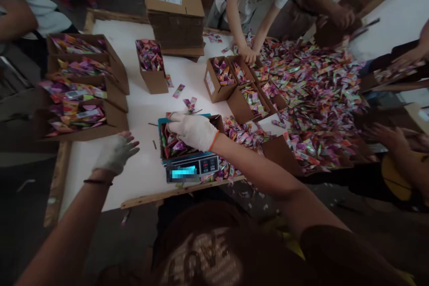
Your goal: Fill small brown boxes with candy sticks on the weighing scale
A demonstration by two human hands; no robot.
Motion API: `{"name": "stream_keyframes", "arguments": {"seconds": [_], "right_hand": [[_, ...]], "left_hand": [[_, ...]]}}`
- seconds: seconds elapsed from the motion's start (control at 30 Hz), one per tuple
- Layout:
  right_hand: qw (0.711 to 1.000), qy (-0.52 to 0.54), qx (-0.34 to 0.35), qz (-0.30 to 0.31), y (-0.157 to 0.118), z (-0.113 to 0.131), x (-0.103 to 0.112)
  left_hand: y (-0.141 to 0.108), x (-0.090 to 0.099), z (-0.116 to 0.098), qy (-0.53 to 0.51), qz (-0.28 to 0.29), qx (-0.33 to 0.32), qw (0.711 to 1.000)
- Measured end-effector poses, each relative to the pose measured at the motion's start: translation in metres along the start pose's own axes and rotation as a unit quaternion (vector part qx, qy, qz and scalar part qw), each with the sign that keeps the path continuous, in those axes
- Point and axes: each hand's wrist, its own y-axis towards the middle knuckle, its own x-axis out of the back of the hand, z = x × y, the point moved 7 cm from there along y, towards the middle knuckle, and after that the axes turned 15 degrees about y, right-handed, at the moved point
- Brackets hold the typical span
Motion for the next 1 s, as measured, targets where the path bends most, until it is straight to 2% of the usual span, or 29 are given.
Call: {"name": "stream_keyframes", "arguments": {"seconds": [0.1,0.17,0.27,0.37,0.47,0.53,0.6,0.67,0.73,0.8,0.83,0.93,1.0], "right_hand": [[1.000,0.004,0.007,-0.007,-0.011,-0.007,0.000],[1.000,0.017,0.007,-0.025,-0.016,-0.013,0.003],[0.992,0.088,0.045,-0.074,-0.021,-0.019,0.010],[0.969,0.199,0.056,-0.133,-0.039,-0.037,0.020],[0.942,0.261,-0.011,-0.212,-0.088,-0.078,0.038],[0.944,0.254,-0.077,-0.194,-0.129,-0.106,0.044],[0.958,0.202,-0.145,-0.141,-0.161,-0.126,0.045],[0.965,0.146,-0.178,-0.125,-0.172,-0.129,0.046],[0.967,0.134,-0.151,-0.156,-0.152,-0.110,0.046],[0.966,0.159,-0.093,-0.184,-0.110,-0.077,0.042],[0.967,0.165,-0.076,-0.178,-0.084,-0.060,0.037],[0.986,0.135,-0.062,-0.082,-0.018,-0.022,0.015],[0.993,0.103,-0.051,-0.035,0.002,-0.012,0.007]], "left_hand": [[-0.040,-0.008,0.019,-0.029,0.006,0.064,0.997],[-0.059,-0.010,0.016,-0.046,-0.010,0.064,0.997],[-0.078,-0.015,-0.004,-0.051,-0.040,0.017,0.998],[-0.086,-0.026,-0.030,-0.027,-0.032,-0.020,0.999],[-0.088,-0.032,-0.048,-0.002,-0.017,-0.037,0.999],[-0.089,-0.030,-0.056,0.003,-0.022,-0.054,0.998],[-0.090,-0.026,-0.060,-0.005,-0.035,-0.073,0.997],[-0.091,-0.024,-0.061,-0.011,-0.046,-0.080,0.996],[-0.092,-0.027,-0.061,-0.008,-0.045,-0.074,0.996],[-0.094,-0.032,-0.062,-0.002,-0.039,-0.068,0.997],[-0.095,-0.035,-0.064,0.000,-0.037,-0.067,0.997],[-0.100,-0.036,-0.065,-0.001,-0.039,-0.067,0.997],[-0.103,-0.032,-0.060,-0.003,-0.042,-0.061,0.997]]}}
